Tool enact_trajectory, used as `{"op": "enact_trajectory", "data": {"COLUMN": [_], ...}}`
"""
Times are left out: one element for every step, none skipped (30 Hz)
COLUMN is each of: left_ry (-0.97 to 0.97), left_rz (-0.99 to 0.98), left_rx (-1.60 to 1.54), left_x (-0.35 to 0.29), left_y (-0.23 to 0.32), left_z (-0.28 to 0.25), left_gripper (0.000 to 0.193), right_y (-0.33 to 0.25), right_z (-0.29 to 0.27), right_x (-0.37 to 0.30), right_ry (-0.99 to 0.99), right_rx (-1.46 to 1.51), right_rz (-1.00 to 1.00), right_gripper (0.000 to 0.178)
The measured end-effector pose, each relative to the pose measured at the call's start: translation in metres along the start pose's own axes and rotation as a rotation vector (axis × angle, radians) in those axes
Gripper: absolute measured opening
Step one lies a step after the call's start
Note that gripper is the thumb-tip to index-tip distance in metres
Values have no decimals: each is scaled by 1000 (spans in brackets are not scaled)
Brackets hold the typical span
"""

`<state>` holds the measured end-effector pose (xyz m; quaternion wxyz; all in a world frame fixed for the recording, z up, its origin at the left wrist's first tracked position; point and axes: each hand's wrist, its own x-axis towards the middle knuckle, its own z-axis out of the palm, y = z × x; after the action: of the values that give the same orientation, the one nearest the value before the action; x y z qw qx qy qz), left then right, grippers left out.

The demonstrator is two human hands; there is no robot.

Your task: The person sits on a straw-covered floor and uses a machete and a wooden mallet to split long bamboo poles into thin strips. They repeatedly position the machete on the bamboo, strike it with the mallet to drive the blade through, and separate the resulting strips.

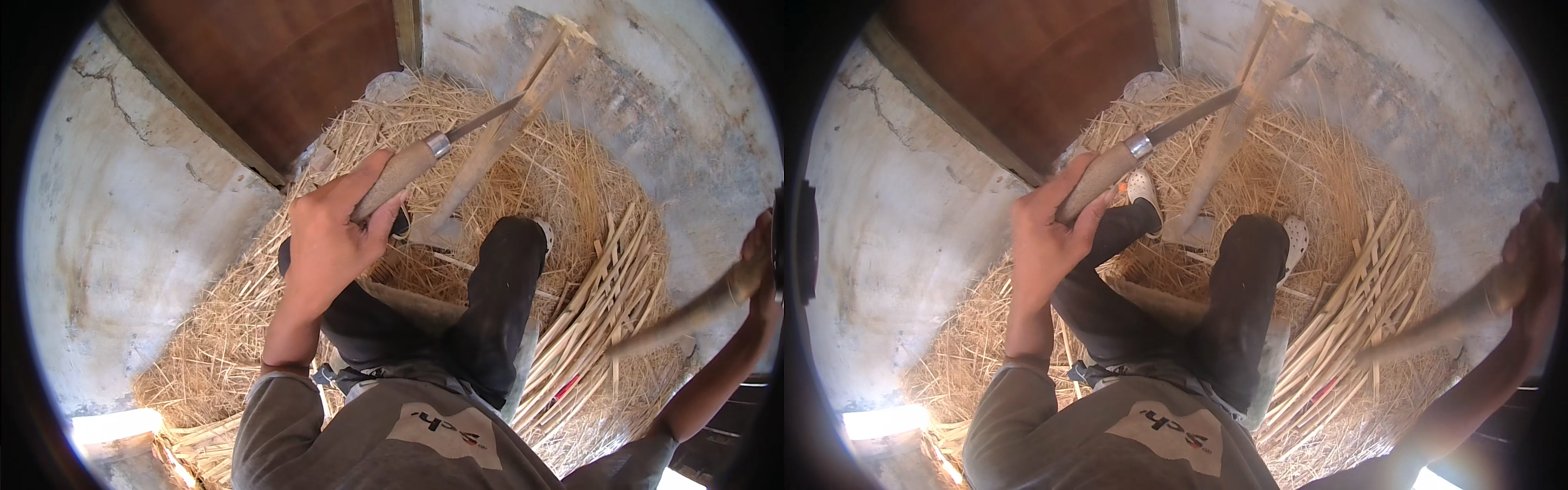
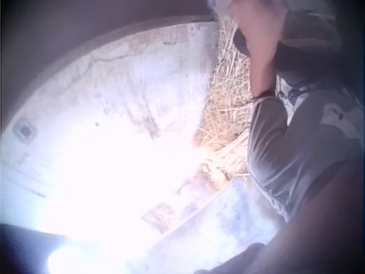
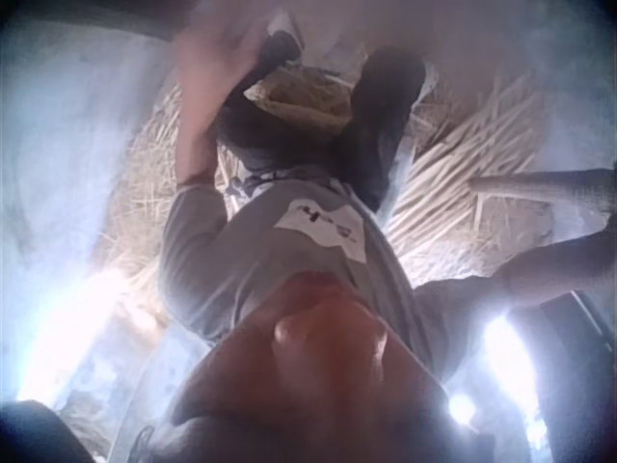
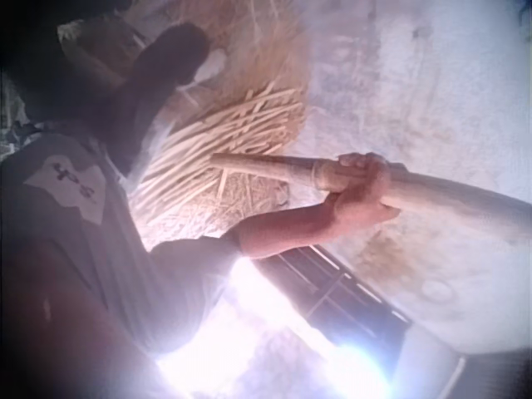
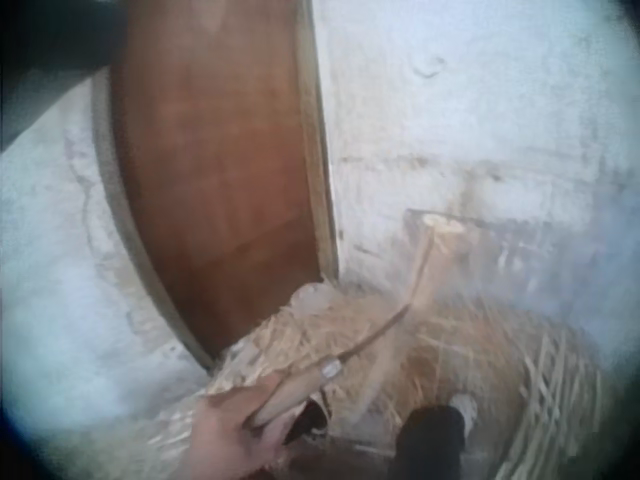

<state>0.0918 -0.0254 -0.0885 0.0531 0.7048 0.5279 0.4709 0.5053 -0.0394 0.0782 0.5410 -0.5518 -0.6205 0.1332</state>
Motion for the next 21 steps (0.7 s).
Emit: {"op": "enact_trajectory", "data": {"left_ry": [14, 30, 15, -3, -11, -16, -14, -11, -7, -4, -1, 7, 14, 14, 34, 37, 41, 43, 47, 52, 60], "left_rz": [-17, -35, -64, -84, -99, -82, -65, -65, -69, -73, -90, -115, -140, -170, -179, -170, -165, -188, -218, -238, -254], "left_rx": [-5, 2, 26, 41, 50, 76, 115, 158, 150, 142, 125, 135, 144, 145, 137, 94, 94, 88, 69, 40, 48], "left_x": [-3, -5, -8, -9, -7, -6, -4, -6, -5, -5, -7, -10, -12, -15, -19, -18, -19, -22, -25, -26, -29], "left_y": [-1, -2, -2, -1, 0, 1, 0, 2, 0, -6, -10, -12, -14, -15, -16, -20, -20, -23, -25, -29, -28], "left_z": [-1, -3, -6, -9, -13, -18, -25, -32, -37, -39, -41, -42, -44, -46, -49, -46, -43, -40, -39, -36, -38], "left_gripper": [40, 40, 40, 40, 40, 39, 39, 39, 39, 39, 38, 38, 38, 38, 38, 38, 37, 37, 37, 37, 38], "right_y": [33, 58, 85, 98, 106, 115, 102, 93, 86, 81, 75, 65, 54, 47, 46, 51, 20, -13, 2, 33, 76], "right_z": [-20, -6, 6, 38, 71, 105, 106, 107, 106, 99, 88, 81, 71, 52, 28, -11, 3, 19, 24, 25, 30], "right_x": [1, -8, -19, -43, -65, -86, -75, -67, -62, -53, -44, -41, -38, -32, -21, -13, -7, 0, 6, 3, 0], "right_ry": [47, 26, -22, -192, -377, -563, -592, -636, -668, -660, -657, -526, -395, -291, -193, -98, -157, -234, -187, -127, -82], "right_rx": [-203, -367, -532, -577, -626, -663, -563, -463, -354, -299, -258, -296, -330, -343, -349, -320, -185, -45, -75, -112, -124], "right_rz": [134, 283, 434, 497, 541, 564, 665, 763, 862, 800, 740, 671, 602, 496, 385, 296, 184, 76, 139, 197, 257], "right_gripper": [14, 27, 42, 52, 62, 74, 73, 72, 72, 69, 65, 62, 58, 54, 49, 47, 29, 14, 22, 32, 43]}}
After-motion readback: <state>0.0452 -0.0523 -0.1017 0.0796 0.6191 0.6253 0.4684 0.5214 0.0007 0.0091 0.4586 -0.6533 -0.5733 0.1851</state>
